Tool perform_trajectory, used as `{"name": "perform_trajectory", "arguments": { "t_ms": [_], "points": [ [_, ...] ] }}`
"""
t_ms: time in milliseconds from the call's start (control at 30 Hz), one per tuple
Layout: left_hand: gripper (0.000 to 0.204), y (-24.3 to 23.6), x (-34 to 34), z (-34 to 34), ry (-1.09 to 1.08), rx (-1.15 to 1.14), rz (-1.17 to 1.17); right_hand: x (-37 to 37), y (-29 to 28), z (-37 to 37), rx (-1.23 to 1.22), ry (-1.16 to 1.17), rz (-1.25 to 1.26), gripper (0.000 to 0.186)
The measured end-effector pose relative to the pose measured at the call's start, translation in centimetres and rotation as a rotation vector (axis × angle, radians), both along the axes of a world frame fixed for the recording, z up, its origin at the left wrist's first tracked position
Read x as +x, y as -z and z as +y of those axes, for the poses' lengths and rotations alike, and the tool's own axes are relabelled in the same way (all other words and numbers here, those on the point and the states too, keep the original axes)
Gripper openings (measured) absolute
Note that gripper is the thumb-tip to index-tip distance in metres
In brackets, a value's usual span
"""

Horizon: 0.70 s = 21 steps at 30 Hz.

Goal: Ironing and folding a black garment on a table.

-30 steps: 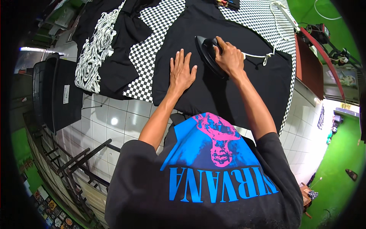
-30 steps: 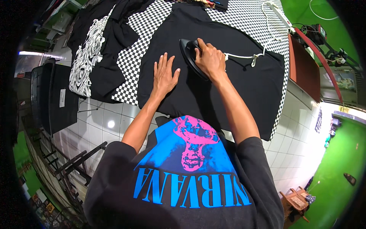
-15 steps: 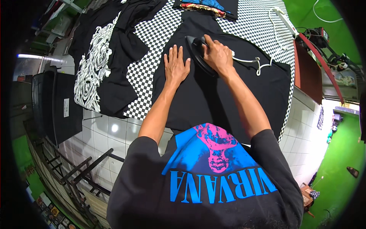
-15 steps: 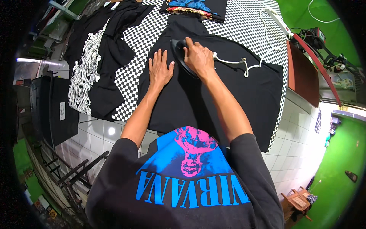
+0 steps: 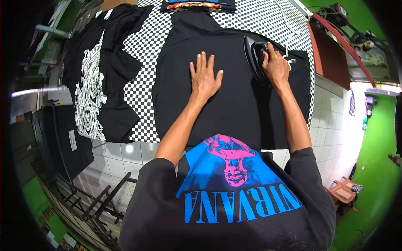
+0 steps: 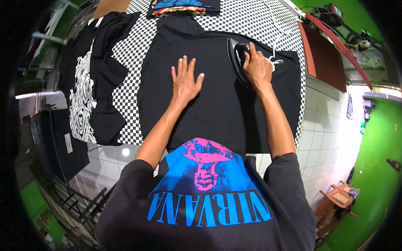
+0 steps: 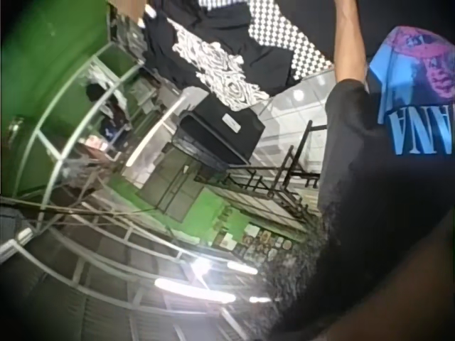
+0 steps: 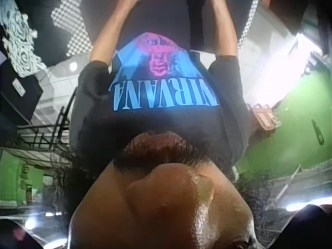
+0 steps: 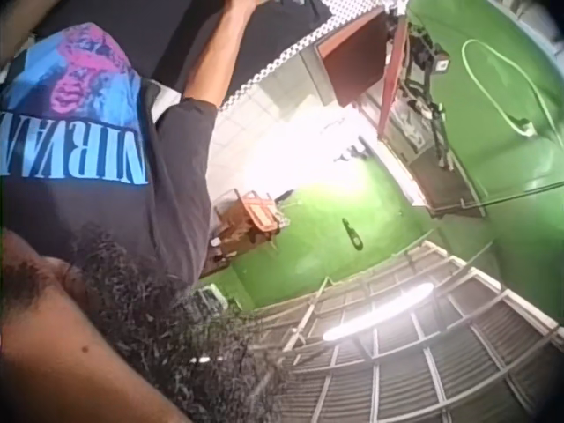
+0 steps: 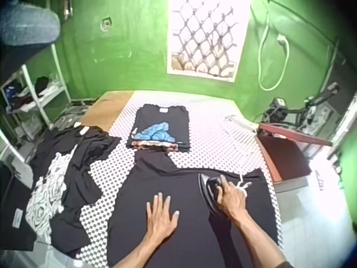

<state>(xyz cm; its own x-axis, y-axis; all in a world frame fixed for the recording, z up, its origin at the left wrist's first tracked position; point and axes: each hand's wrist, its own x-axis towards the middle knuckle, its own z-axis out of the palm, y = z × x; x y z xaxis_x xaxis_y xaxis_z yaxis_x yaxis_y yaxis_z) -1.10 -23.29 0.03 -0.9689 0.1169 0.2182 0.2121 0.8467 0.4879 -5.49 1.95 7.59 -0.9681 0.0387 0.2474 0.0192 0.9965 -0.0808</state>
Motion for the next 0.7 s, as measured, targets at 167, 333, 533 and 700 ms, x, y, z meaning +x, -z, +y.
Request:
{"name": "perform_trajectory", "arguments": {
  "t_ms": [167,333,533,700],
  "points": [
    [0.063,0.6,1.8,4.3,0.092,0.008,-0.063,-0.4,-0.4,4.5,0.017,0.066,0.016,0.041],
    [0.063,0.6,2.2,4.0,0.082,-0.027,-0.058,3.6,-0.3,7.7,0.003,-0.059,0.009,0.04],
    [0.063,0.1,2.8,7.7,0.022,-0.048,-0.084,4.7,-0.5,14.1,0.062,-0.051,0.004,0.04],
    [0.063,0.2,3.8,13.5,0.079,-0.04,-0.085,2.1,-0.4,18.8,0.056,-0.044,-0.002,0.039]
  ]
}}
